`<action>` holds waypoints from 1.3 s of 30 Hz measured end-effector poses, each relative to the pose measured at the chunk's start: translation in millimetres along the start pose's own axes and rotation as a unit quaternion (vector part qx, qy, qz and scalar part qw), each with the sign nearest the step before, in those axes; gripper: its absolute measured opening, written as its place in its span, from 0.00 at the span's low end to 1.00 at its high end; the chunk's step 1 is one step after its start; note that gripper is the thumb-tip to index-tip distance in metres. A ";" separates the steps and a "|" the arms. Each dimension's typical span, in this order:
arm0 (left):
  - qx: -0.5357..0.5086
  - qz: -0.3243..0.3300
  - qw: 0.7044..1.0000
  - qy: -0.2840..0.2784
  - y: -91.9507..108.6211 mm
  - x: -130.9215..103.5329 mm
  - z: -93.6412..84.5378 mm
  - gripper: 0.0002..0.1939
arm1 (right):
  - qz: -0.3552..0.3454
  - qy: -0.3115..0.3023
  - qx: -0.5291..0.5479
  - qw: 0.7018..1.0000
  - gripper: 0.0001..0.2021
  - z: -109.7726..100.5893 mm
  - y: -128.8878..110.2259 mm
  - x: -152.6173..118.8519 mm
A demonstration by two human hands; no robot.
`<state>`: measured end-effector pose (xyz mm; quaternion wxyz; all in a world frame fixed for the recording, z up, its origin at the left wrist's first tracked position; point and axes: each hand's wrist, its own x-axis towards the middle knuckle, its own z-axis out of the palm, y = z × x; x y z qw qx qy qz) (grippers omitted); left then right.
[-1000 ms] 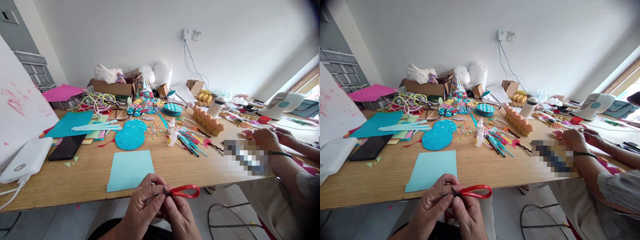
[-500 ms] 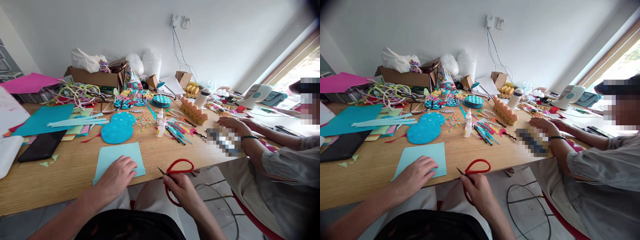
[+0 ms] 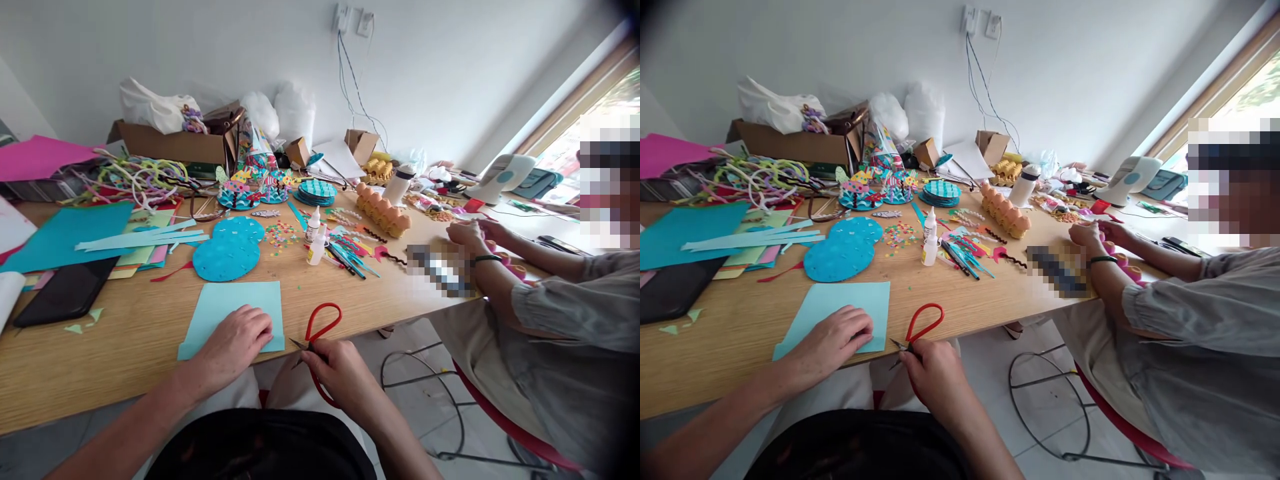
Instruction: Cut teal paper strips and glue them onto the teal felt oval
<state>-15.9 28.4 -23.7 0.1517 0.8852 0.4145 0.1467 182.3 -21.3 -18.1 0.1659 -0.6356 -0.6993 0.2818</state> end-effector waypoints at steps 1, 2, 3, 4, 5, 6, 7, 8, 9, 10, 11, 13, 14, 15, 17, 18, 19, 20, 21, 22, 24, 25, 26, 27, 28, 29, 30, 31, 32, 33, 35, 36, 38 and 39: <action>-0.003 0.000 1.000 -0.001 -0.1 -0.5 -0.4 0.10 | 0.001 0.000 -0.012 1.000 0.16 1.2 -1.3 -0.4; -0.004 -0.001 1.000 -0.001 0.0 -0.9 -0.7 0.10 | 0.002 0.000 -0.023 1.000 0.15 2.2 -2.5 -0.6; -0.005 -0.001 1.000 -0.002 0.3 -1.1 -0.9 0.10 | 0.003 -0.002 -0.033 0.999 0.15 3.1 -3.6 -0.7; -0.006 0.000 1.000 -0.003 0.9 -1.1 -0.9 0.09 | 0.005 -0.004 -0.043 0.999 0.15 3.7 -4.5 -0.6; -0.005 -0.001 1.000 -0.004 1.5 -0.9 -0.7 0.09 | 0.008 -0.007 -0.052 0.999 0.15 4.0 -5.4 -0.5; -0.004 -0.001 1.000 -0.005 2.2 -0.4 -0.3 0.09 | 0.010 -0.010 -0.058 0.998 0.15 4.2 -6.1 -0.2; -0.003 -0.001 1.000 -0.006 2.8 0.1 0.2 0.09 | 0.012 -0.011 -0.063 0.998 0.15 4.3 -6.7 0.0; -0.002 -0.001 1.000 -0.005 3.4 0.7 0.7 0.09 | 0.012 -0.012 -0.067 0.998 0.14 4.4 -7.3 0.4; -0.001 0.000 1.000 -0.005 3.8 1.2 1.2 0.09 | 0.012 -0.013 -0.071 0.997 0.14 4.5 -7.7 0.8; -0.001 0.000 1.000 -0.006 4.0 1.5 1.6 0.09 | 0.010 -0.013 -0.075 0.997 0.14 4.7 -8.1 1.2; -0.002 -0.001 1.000 -0.007 3.8 1.6 1.8 0.09 | 0.008 -0.013 -0.080 0.997 0.14 4.9 -8.4 1.7; -0.011 0.003 1.000 -0.005 2.1 0.7 1.4 0.08 | 0.009 -0.014 -0.090 0.996 0.13 5.4 -9.0 2.8; -0.020 0.012 1.000 -0.003 0.6 -0.2 0.8 0.07 | 0.011 -0.016 -0.093 0.995 0.13 5.5 -9.3 3.3; -0.028 0.027 0.999 -0.004 -1.2 -1.4 -0.1 0.07 | 0.016 -0.020 -0.094 0.995 0.13 5.5 -9.6 3.8; -0.043 0.072 0.996 -0.008 -5.6 -4.0 -2.4 0.14 | 0.024 -0.031 -0.089 0.995 0.13 5.4 -9.8 4.6; -0.046 0.095 0.994 -0.014 -7.9 -5.2 -3.5 0.17 | 0.024 -0.036 -0.084 0.996 0.13 5.5 -9.8 5.0; -0.048 0.114 0.992 -0.022 -10.1 -6.1 -4.5 0.19 | 0.022 -0.038 -0.079 0.996 0.13 5.6 -9.6 5.3; -0.048 0.128 0.990 -0.028 -12.0 -6.7 -5.3 0.20 | 0.019 -0.037 -0.074 0.996 0.13 6.0 -9.3 5.6; -0.050 0.137 0.989 -0.032 -13.7 -6.9 -5.7 0.20 | 0.015 -0.034 -0.071 0.997 0.13 6.4 -8.9 6.0; -0.052 0.142 0.988 -0.034 -15.1 -6.9 -5.7 0.20 | 0.012 -0.032 -0.068 0.997 0.14 7.0 -8.5 6.4; -0.060 0.145 0.987 -0.037 -17.2 -6.1 -5.1 0.19 | 0.009 -0.029 -0.063 0.998 0.14 8.2 -7.8 7.4; -0.064 0.145 0.987 -0.037 -17.8 -5.6 -4.5 0.19 | 0.009 -0.029 -0.063 0.998 0.14 8.6 -7.7 7.8; -0.068 0.143 0.987 -0.038 -18.3 -5.0 -3.8 0.19 | 0.009 -0.030 -0.062 0.998 0.14 8.8 -7.7 8.1; -0.070 0.140 0.987 -0.039 -18.6 -4.4 -3.0 0.19 | 0.010 -0.031 -0.062 0.998 0.15 8.9 -7.8 8.3; -0.071 0.139 0.987 -0.041 -18.8 -3.9 -2.3 0.19 | 0.011 -0.033 -0.062 0.997 0.15 8.9 -8.0 8.3; -0.071 0.139 0.987 -0.042 -19.0 -3.5 -1.5 0.19 | 0.011 -0.034 -0.062 0.997 0.15 8.6 -8.3 8.1; -0.070 0.139 0.987 -0.043 -19.0 -3.2 -0.8 0.19 | 0.012 -0.036 -0.062 0.997 0.15 8.3 -8.4 7.8; -0.068 0.139 0.987 -0.043 -18.9 -3.1 -0.1 0.18 | 0.012 -0.037 -0.062 0.997 0.15 8.0 -8.6 7.5; -0.066 0.139 0.987 -0.043 -18.8 -3.0 0.4 0.18 | 0.012 -0.039 -0.062 0.997 0.15 7.6 -8.6 7.2; -0.064 0.138 0.987 -0.043 -18.6 -3.0 0.8 0.18 | 0.012 -0.040 -0.063 0.997 0.15 7.3 -8.5 7.0; -0.060 0.136 0.988 -0.043 -18.0 -3.0 0.9 0.18 | 0.013 -0.042 -0.065 0.997 0.15 6.8 -8.2 7.1; -0.058 0.135 0.988 -0.044 -17.6 -3.0 0.8 0.18 | 0.012 -0.043 -0.067 0.997 0.16 6.6 -8.0 7.4; -0.054 0.134 0.988 -0.045 -16.7 -2.9 0.2 0.18 | 0.012 -0.046 -0.069 0.997 0.16 6.4 -7.7 8.4; -0.052 0.134 0.989 -0.046 -16.2 -2.8 -0.2 0.18 | 0.011 -0.048 -0.069 0.996 0.16 6.3 -7.6 8.8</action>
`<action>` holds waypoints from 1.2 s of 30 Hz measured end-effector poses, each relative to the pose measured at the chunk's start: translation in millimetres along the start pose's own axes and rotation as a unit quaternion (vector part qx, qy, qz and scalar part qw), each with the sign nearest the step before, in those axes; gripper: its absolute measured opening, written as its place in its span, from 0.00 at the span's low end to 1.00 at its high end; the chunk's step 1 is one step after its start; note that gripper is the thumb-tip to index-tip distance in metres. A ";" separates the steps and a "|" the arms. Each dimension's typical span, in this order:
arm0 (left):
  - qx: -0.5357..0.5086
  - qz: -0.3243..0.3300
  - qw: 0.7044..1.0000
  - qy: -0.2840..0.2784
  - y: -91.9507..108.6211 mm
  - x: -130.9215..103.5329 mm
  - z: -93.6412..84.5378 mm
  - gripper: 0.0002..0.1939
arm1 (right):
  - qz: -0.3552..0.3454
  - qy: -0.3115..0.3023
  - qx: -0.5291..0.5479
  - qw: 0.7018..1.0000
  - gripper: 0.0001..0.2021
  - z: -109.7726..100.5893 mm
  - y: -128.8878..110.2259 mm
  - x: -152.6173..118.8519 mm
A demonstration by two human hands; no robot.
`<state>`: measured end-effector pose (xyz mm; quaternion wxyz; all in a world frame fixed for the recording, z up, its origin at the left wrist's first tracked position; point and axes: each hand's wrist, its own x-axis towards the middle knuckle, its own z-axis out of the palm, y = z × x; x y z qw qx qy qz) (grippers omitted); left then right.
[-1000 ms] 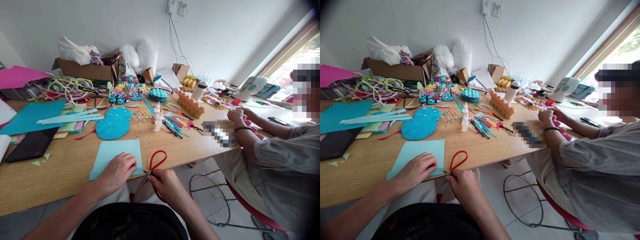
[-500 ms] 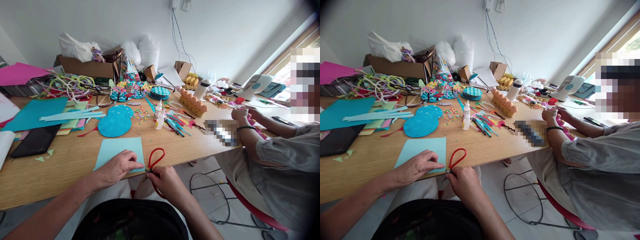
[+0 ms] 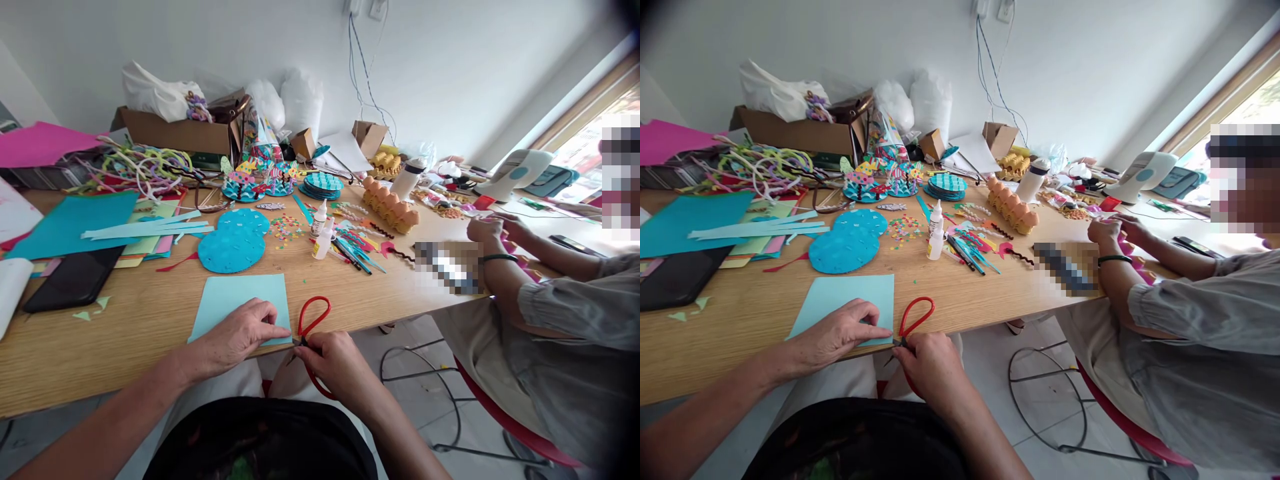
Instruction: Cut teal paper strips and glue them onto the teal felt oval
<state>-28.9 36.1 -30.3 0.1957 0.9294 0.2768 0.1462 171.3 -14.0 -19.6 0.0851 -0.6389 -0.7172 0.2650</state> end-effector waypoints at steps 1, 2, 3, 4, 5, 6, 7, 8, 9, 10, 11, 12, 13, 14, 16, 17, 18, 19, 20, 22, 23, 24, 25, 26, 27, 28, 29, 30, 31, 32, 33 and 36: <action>0.002 0.000 1.000 -0.001 0.5 0.1 -0.4 0.17 | -0.001 -0.002 0.000 1.000 0.16 -0.2 0.0 0.3; 0.003 0.001 1.000 -0.002 1.0 0.2 -0.7 0.17 | -0.003 -0.003 0.001 1.000 0.16 -0.4 0.0 0.5; 0.004 0.002 1.000 -0.003 1.4 0.2 -1.1 0.17 | -0.003 -0.004 0.001 1.000 0.16 -0.7 0.0 0.4; 0.005 0.002 1.000 -0.005 1.8 0.2 -1.4 0.16 | -0.003 -0.006 0.002 1.000 0.16 -1.2 -0.1 0.2; 0.006 0.002 1.000 -0.007 2.1 0.1 -1.6 0.16 | -0.003 -0.006 0.002 1.000 0.15 -1.7 -0.2 -0.1; 0.007 0.002 1.000 -0.008 2.3 -0.1 -1.7 0.16 | -0.002 -0.007 0.004 1.000 0.15 -2.3 -0.3 -0.4; 0.008 0.001 1.000 -0.008 2.5 -0.2 -1.7 0.16 | -0.001 -0.008 0.006 1.000 0.16 -2.8 -0.6 -0.6; 0.008 -0.001 1.000 -0.008 2.5 -0.3 -1.7 0.16 | -0.001 -0.008 0.010 1.000 0.16 -3.2 -0.9 -0.5; 0.008 -0.002 1.000 -0.009 2.5 -0.5 -1.5 0.16 | -0.001 -0.009 0.013 1.000 0.16 -3.3 -1.2 -0.2; 0.008 -0.003 1.000 -0.010 2.5 -0.5 -1.3 0.16 | -0.001 -0.009 0.015 1.000 0.16 -3.3 -1.6 0.3; 0.007 -0.005 1.000 -0.011 2.5 -0.5 -0.9 0.16 | 0.001 -0.009 0.016 1.000 0.16 -3.0 -2.0 0.9; 0.007 -0.006 1.000 -0.012 2.3 -0.6 -0.6 0.16 | 0.001 -0.009 0.016 1.000 0.15 -2.5 -2.3 1.5; 0.006 -0.007 1.000 -0.011 2.2 -0.6 -0.1 0.16 | 0.001 -0.008 0.016 1.000 0.15 -2.0 -2.6 1.9; 0.006 -0.009 1.000 -0.010 2.0 -0.7 0.3 0.16 | -0.001 -0.006 0.015 1.000 0.15 -1.4 -2.8 1.9; 0.005 -0.008 1.000 -0.007 1.4 -1.0 1.1 0.16 | -0.005 -0.006 0.015 1.000 0.15 -0.4 -3.1 0.9; 0.005 -0.007 1.000 -0.007 1.0 -1.3 1.4 0.16 | -0.006 -0.007 0.016 1.000 0.15 -0.1 -3.2 0.1; 0.005 -0.004 1.000 -0.005 0.6 -1.6 1.6 0.16 | -0.004 -0.009 0.016 1.000 0.15 0.1 -3.5 -0.7; 0.004 0.000 1.000 -0.004 0.3 -1.9 1.7 0.16 | -0.002 -0.011 0.016 1.000 0.15 0.3 -3.9 -1.3; 0.003 0.003 1.000 -0.002 0.2 -2.1 1.7 0.16 | 0.000 -0.012 0.016 1.000 0.15 0.4 -4.4 -1.7; 0.001 0.006 1.000 0.004 0.2 -2.2 1.5 0.16 | 0.004 -0.009 0.016 1.000 0.15 0.8 -5.9 -1.7; 0.001 0.005 1.000 0.007 0.5 -2.1 1.4 0.16 | 0.002 -0.006 0.015 1.000 0.15 1.0 -6.7 -1.5; 0.000 0.003 1.000 0.010 0.8 -1.9 1.3 0.15 | -0.001 -0.003 0.013 1.000 0.15 1.3 -7.5 -1.3; 0.000 0.000 1.000 0.012 1.1 -1.6 1.3 0.15 | -0.005 0.001 0.011 1.000 0.14 1.5 -8.2 -1.3; -0.001 -0.003 1.000 0.014 1.5 -1.4 1.4 0.15 | -0.009 0.003 0.007 1.000 0.14 1.8 -8.9 -1.5; -0.001 -0.006 1.000 0.015 1.7 -1.2 1.7 0.15 | -0.012 0.002 0.003 1.000 0.14 2.0 -9.3 -1.9; -0.002 -0.008 1.000 0.016 1.8 -1.1 2.0 0.15 | -0.012 0.000 -0.001 1.000 0.14 2.1 -9.7 -2.4; -0.002 -0.009 1.000 0.017 1.9 -1.0 2.5 0.15 | -0.011 -0.005 -0.004 1.000 0.14 2.2 -10.0 -3.0; -0.002 -0.008 1.000 0.020 1.8 -1.0 3.0 0.15 | -0.009 -0.009 -0.007 1.000 0.14 2.3 -10.3 -3.4; -0.001 -0.008 1.000 0.023 1.8 -1.0 3.5 0.15 | -0.008 -0.012 -0.007 1.000 0.14 2.5 -10.7 -3.7; 0.000 -0.007 1.000 0.026 1.8 -1.1 3.9 0.15 | -0.008 -0.011 -0.007 1.000 0.14 2.7 -11.3 -3.8; 0.001 -0.007 1.000 0.030 1.8 -1.1 4.2 0.15 | -0.009 -0.011 -0.006 1.000 0.13 2.9 -11.9 -3.7; -0.005 -0.011 0.999 0.037 2.7 -1.1 3.5 0.12 | -0.013 -0.007 -0.008 1.000 0.13 3.7 -14.3 -3.6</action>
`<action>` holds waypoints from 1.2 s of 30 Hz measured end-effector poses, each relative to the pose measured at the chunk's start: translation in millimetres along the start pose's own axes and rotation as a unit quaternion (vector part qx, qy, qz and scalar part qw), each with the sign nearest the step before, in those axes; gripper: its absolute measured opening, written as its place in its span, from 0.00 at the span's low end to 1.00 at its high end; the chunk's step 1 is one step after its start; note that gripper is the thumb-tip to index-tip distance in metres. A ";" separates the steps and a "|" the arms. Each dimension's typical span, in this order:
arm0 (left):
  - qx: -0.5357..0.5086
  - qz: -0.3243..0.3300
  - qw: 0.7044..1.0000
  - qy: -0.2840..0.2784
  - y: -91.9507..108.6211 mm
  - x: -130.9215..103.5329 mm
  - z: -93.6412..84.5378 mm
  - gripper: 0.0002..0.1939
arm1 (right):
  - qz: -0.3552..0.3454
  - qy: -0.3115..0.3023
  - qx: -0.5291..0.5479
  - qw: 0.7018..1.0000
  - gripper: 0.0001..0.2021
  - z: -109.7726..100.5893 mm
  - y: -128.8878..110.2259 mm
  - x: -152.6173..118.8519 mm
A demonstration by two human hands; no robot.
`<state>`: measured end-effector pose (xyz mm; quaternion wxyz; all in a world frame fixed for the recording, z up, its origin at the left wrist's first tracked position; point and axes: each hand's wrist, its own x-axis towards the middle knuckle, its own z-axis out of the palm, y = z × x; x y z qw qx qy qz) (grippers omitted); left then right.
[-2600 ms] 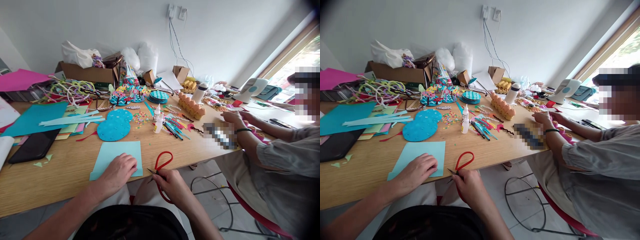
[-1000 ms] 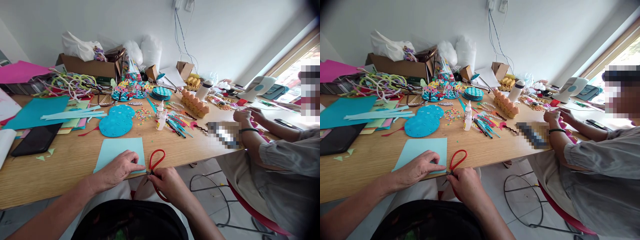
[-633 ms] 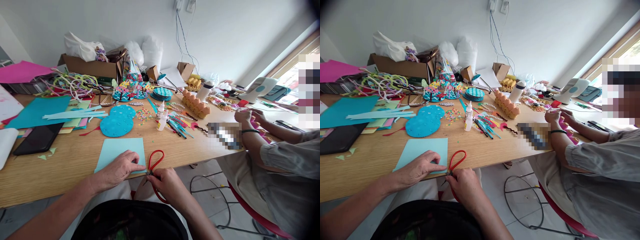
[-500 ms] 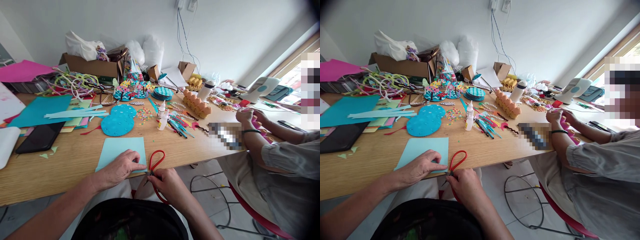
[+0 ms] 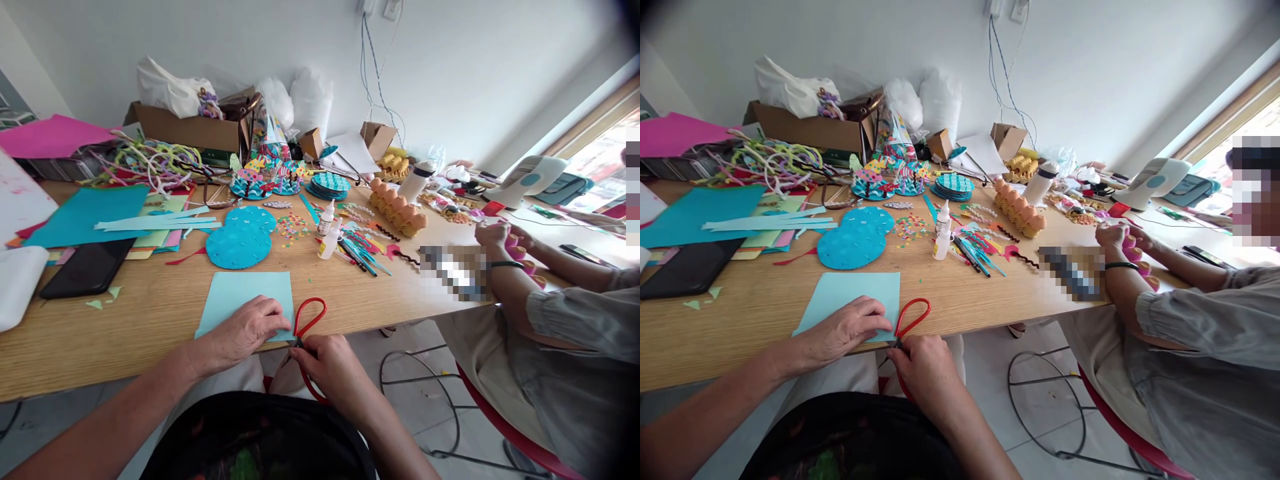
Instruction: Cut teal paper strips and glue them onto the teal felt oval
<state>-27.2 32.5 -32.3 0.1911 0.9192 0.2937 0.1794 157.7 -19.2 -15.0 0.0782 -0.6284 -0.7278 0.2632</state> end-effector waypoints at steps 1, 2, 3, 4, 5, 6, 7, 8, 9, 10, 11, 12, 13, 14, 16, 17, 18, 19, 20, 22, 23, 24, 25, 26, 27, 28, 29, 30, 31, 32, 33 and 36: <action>-0.003 -0.002 1.000 0.000 0.4 0.1 -0.6 0.10 | 0.000 -0.001 -0.002 1.000 0.13 0.2 -0.6 -0.2; -0.005 -0.004 1.000 -0.002 0.8 0.2 -1.3 0.09 | -0.001 0.000 -0.004 1.000 0.13 0.4 -1.0 -0.5; -0.006 -0.006 1.000 -0.005 1.2 0.3 -1.9 0.08 | -0.001 0.000 -0.006 1.000 0.13 0.6 -1.1 -0.8; -0.006 -0.007 1.000 -0.007 1.4 0.3 -2.5 0.08 | -0.003 -0.001 -0.005 1.000 0.14 0.7 -1.1 -1.0; -0.007 -0.008 1.000 -0.010 1.5 0.2 -2.8 0.08 | -0.005 -0.001 -0.004 1.000 0.14 1.0 -0.9 -1.1; -0.008 -0.008 1.000 -0.011 1.4 0.0 -2.9 0.07 | -0.006 0.000 -0.003 1.000 0.14 1.3 -0.8 -1.0; -0.010 -0.007 1.000 -0.010 1.1 -0.2 -2.7 0.07 | -0.008 0.002 -0.002 1.000 0.14 1.8 -0.9 -0.7; -0.013 -0.006 1.000 -0.009 0.7 -0.6 -2.4 0.07 | -0.007 0.004 -0.003 1.000 0.14 2.3 -1.1 -0.2; -0.015 -0.006 1.000 -0.008 0.3 -0.9 -2.0 0.07 | -0.007 0.005 -0.004 1.000 0.14 2.8 -1.7 0.3; -0.017 -0.006 1.000 -0.008 -0.2 -1.2 -1.5 0.06 | -0.006 0.006 -0.007 1.000 0.14 3.3 -2.4 0.6; -0.019 -0.007 1.000 -0.008 -0.6 -1.4 -1.1 0.06 | -0.005 0.005 -0.011 1.000 0.14 3.7 -3.2 0.8; -0.019 -0.008 1.000 -0.009 -0.9 -1.6 -0.8 0.06 | -0.005 0.003 -0.014 1.000 0.14 3.8 -4.1 0.6; -0.018 -0.008 1.000 -0.010 -1.2 -1.7 -0.6 0.06 | -0.007 0.002 -0.017 1.000 0.14 3.6 -4.9 0.1; -0.018 -0.009 1.000 -0.010 -1.2 -1.6 -0.6 0.06 | -0.008 0.000 -0.018 1.000 0.14 3.2 -5.5 -0.6; -0.019 -0.007 1.000 -0.009 -1.0 -1.5 -0.9 0.07 | -0.010 -0.008 -0.020 1.000 0.14 1.5 -6.3 -2.6; -0.020 -0.006 1.000 -0.007 -0.8 -1.4 -1.2 0.07 | -0.010 -0.012 -0.022 1.000 0.14 0.4 -6.6 -3.4; -0.021 -0.005 1.000 -0.006 -0.4 -1.3 -1.7 0.07 | -0.008 -0.015 -0.024 1.000 0.14 -0.5 -6.8 -4.1; -0.022 -0.004 1.000 -0.005 0.0 -1.3 -2.2 0.07 | -0.006 -0.017 -0.026 1.000 0.14 -1.3 -7.0 -4.4; -0.023 -0.004 1.000 -0.004 0.4 -1.2 -2.7 0.08 | -0.005 -0.016 -0.026 1.000 0.14 -1.7 -7.3 -4.4; -0.027 -0.006 1.000 -0.005 1.1 -1.3 -3.6 0.10 | -0.005 -0.012 -0.023 1.000 0.13 -1.4 -7.9 -3.5; -0.030 -0.006 1.000 -0.005 1.3 -1.5 -3.8 0.11 | -0.006 -0.012 -0.021 1.000 0.13 -0.7 -8.2 -2.8; -0.033 -0.007 0.999 -0.005 1.4 -1.6 -4.0 0.13 | -0.007 -0.012 -0.019 1.000 0.13 0.1 -8.4 -2.2; -0.037 -0.007 0.999 -0.004 1.4 -1.7 -4.1 0.14 | -0.007 -0.012 -0.017 1.000 0.13 1.0 -8.4 -1.7; -0.040 -0.007 0.999 -0.004 1.5 -1.8 -4.1 0.14 | -0.007 -0.011 -0.016 1.000 0.12 1.9 -8.3 -1.4; -0.043 -0.008 0.999 -0.005 1.6 -1.8 -4.1 0.14 | -0.007 -0.011 -0.015 1.000 0.12 2.5 -8.0 -1.4; -0.045 -0.009 0.999 -0.004 1.9 -1.8 -4.2 0.14 | -0.009 -0.011 -0.014 1.000 0.12 2.8 -7.7 -1.6; -0.045 -0.010 0.999 -0.004 2.3 -1.6 -4.4 0.14 | -0.012 -0.011 -0.012 1.000 0.13 2.9 -7.5 -2.0; -0.045 -0.012 0.999 -0.004 2.8 -1.4 -4.7 0.14 | -0.015 -0.010 -0.010 1.000 0.13 2.9 -7.4 -2.3; -0.045 -0.014 0.999 -0.004 3.4 -1.2 -5.2 0.14 | -0.017 -0.010 -0.009 1.000 0.13 2.8 -7.5 -2.5; -0.045 -0.016 0.999 -0.004 4.1 -1.0 -5.7 0.14 | -0.017 -0.011 -0.008 1.000 0.13 2.7 -7.9 -2.6; -0.046 -0.018 0.999 -0.004 4.6 -0.9 -6.2 0.14 | -0.015 -0.010 -0.007 1.000 0.13 2.7 -8.6 -2.5; -0.056 -0.020 0.998 -0.004 4.7 -1.4 -6.7 0.13 | -0.007 -0.004 -0.007 1.000 0.13 3.1 -11.3 -1.8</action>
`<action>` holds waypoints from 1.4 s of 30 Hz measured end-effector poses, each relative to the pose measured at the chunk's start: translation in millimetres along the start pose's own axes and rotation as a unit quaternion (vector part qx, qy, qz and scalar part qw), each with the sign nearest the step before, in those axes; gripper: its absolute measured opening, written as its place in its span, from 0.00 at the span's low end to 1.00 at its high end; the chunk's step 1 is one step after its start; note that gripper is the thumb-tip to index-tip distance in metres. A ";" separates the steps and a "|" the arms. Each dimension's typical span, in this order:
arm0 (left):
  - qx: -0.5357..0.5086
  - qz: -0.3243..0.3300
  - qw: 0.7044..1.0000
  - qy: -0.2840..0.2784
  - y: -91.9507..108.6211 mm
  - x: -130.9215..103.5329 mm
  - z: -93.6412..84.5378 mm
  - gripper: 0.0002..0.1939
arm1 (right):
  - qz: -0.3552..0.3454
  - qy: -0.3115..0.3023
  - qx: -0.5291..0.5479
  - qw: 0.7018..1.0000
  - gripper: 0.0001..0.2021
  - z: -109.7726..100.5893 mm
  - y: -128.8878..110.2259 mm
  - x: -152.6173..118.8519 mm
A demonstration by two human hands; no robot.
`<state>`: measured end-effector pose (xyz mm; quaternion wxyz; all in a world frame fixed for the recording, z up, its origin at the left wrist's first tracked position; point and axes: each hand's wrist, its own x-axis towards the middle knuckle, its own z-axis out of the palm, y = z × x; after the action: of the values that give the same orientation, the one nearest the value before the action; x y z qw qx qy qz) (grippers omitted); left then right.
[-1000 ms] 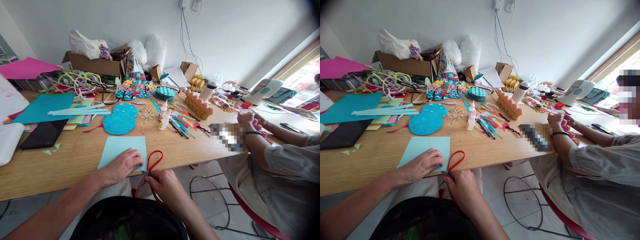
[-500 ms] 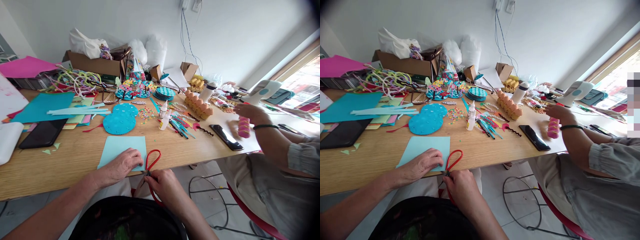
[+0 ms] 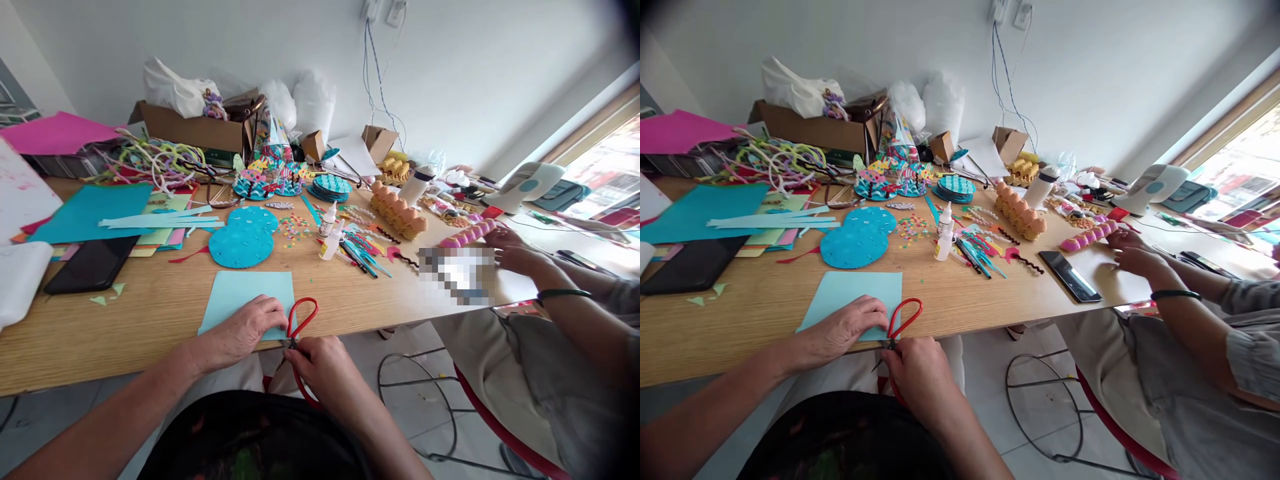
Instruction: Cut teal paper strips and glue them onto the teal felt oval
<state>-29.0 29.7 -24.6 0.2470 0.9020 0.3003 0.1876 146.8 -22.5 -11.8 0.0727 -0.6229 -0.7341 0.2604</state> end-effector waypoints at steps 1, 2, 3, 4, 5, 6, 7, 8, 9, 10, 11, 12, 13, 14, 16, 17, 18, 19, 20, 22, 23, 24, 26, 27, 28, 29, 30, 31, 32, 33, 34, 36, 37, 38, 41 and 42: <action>-0.003 0.001 1.000 0.001 -0.5 -0.3 0.2 0.13 | 0.002 0.000 0.000 1.000 0.12 0.2 -0.7 0.1; -0.006 0.002 1.000 0.002 -1.3 -0.7 0.6 0.13 | 0.001 -0.001 0.000 1.000 0.12 0.4 -1.1 0.0; -0.008 0.004 1.000 0.003 -2.2 -1.0 1.2 0.13 | -0.002 -0.005 0.001 1.000 0.12 0.5 -1.3 -0.2; -0.009 0.006 1.000 0.004 -3.1 -1.3 1.8 0.13 | -0.006 -0.008 0.003 1.000 0.12 0.6 -1.2 -0.4; -0.010 0.008 1.000 0.005 -3.8 -1.4 2.4 0.12 | -0.009 -0.010 0.004 1.000 0.12 0.8 -1.1 -0.7; -0.010 0.009 1.000 0.006 -4.3 -1.5 2.8 0.12 | -0.012 -0.010 0.006 1.000 0.12 1.0 -0.9 -0.7; -0.009 0.009 1.000 0.006 -4.4 -1.5 3.1 0.12 | -0.013 -0.010 0.007 1.000 0.12 1.3 -1.0 -0.6; -0.008 0.008 1.000 0.005 -4.2 -1.3 3.1 0.12 | -0.013 -0.009 0.007 1.000 0.13 1.7 -1.3 -0.3; -0.007 0.005 1.000 0.005 -3.7 -1.2 2.9 0.11 | -0.013 -0.008 0.006 1.000 0.13 2.0 -1.9 0.2; -0.007 0.001 1.000 0.004 -3.1 -1.0 2.6 0.11 | -0.014 -0.006 0.003 1.000 0.12 2.3 -2.8 0.7; -0.007 -0.003 1.000 0.003 -2.4 -0.9 2.2 0.11 | -0.016 -0.004 0.001 1.000 0.12 2.6 -3.8 1.3; -0.007 -0.006 1.000 0.002 -1.9 -0.9 1.8 0.11 | -0.019 -0.001 -0.002 1.000 0.12 2.8 -4.8 1.7; -0.008 -0.009 1.000 0.001 -1.5 -0.9 1.7 0.10 | -0.022 0.001 -0.003 1.000 0.12 2.9 -5.6 2.0; -0.010 -0.009 1.000 0.001 -1.2 -1.1 1.9 0.10 | -0.023 0.002 -0.005 1.000 0.12 2.9 -6.1 2.2; -0.010 -0.005 1.000 0.006 -1.0 -1.3 3.4 0.10 | -0.020 -0.001 -0.008 1.000 0.11 3.0 -5.9 2.2; -0.008 -0.002 1.000 0.010 -0.8 -1.3 4.7 0.11 | -0.020 -0.001 -0.009 1.000 0.11 3.1 -5.4 2.1; -0.003 -0.001 1.000 0.015 -0.4 -1.2 6.3 0.11 | -0.020 -0.003 -0.009 1.000 0.11 3.1 -4.7 2.0; 0.001 -0.003 1.000 0.021 0.2 -1.0 8.0 0.10 | -0.020 -0.003 -0.007 1.000 0.11 3.1 -4.0 2.0; 0.004 -0.010 1.000 0.029 0.8 -0.8 9.7 0.10 | -0.021 -0.004 -0.005 1.000 0.11 3.2 -3.3 2.0; 0.002 -0.031 0.999 0.042 1.6 -0.8 11.6 0.09 | -0.021 -0.005 0.001 1.000 0.12 3.1 -2.2 2.1; -0.002 -0.041 0.998 0.046 1.4 -1.2 11.5 0.10 | -0.020 -0.005 0.003 1.000 0.12 3.0 -1.6 2.3; -0.007 -0.046 0.998 0.045 0.5 -2.2 10.3 0.11 | -0.022 -0.003 0.003 1.000 0.12 2.8 -1.0 2.4; -0.008 -0.035 0.999 0.029 -3.2 -5.4 5.2 0.12 | -0.029 0.001 -0.001 1.000 0.12 2.4 0.4 2.7; -0.002 -0.022 1.000 0.018 -5.7 -7.6 1.6 0.13 | -0.032 0.004 -0.005 0.999 0.12 2.1 1.1 2.8; 0.007 -0.009 1.000 0.009 -8.2 -10.0 -2.4 0.13 | -0.035 0.004 -0.009 0.999 0.13 1.8 1.8 3.0; 0.018 0.003 1.000 0.004 -10.4 -12.5 -6.2 0.13 | -0.036 0.005 -0.013 0.999 0.13 1.4 2.3 3.2; 0.028 0.013 1.000 0.001 -12.2 -14.8 -9.5 0.12 | -0.035 0.005 -0.018 0.999 0.13 1.0 2.5 3.4; 0.036 0.019 0.999 0.000 -13.4 -16.8 -12.1 0.12 | -0.034 0.004 -0.022 0.999 0.13 0.6 2.6 3.7; 0.041 0.022 0.999 0.001 -14.0 -18.4 -13.7 0.13 | -0.032 0.002 -0.026 0.999 0.13 0.2 2.3 4.0; 0.044 0.024 0.999 0.003 -14.2 -19.6 -14.4 0.14 | -0.030 0.000 -0.029 0.999 0.13 -0.2 1.9 4.3; 0.047 0.025 0.999 0.006 -14.0 -20.3 -14.2 0.14 | -0.027 -0.003 -0.031 0.999 0.13 -0.6 1.4 4.6; 0.054 0.026 0.998 0.013 -13.6 -20.6 -12.4 0.15 | -0.025 -0.008 -0.035 0.999 0.13 -1.0 0.4 5.0; 0.058 0.025 0.998 0.016 -13.6 -20.4 -11.1 0.15 | -0.026 -0.009 -0.035 0.999 0.13 -1.1 0.1 5.1; 0.062 0.025 0.998 0.016 -13.8 -20.1 -10.0 0.15 | -0.029 -0.009 -0.034 0.999 0.13 -1.2 0.0 5.1; 0.068 0.023 0.997 0.009 -15.8 -19.4 -7.9 0.15 | -0.036 -0.011 -0.032 0.999 0.12 -1.1 0.7 4.6; 0.068 0.022 0.997 0.009 -16.5 -19.4 -7.5 0.15 | -0.038 -0.012 -0.032 0.999 0.12 -1.1 0.9 4.5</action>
<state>-54.6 31.5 -31.5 0.1779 0.9215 0.2945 0.1801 147.2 -17.9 -12.3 0.0538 -0.5936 -0.7658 0.2415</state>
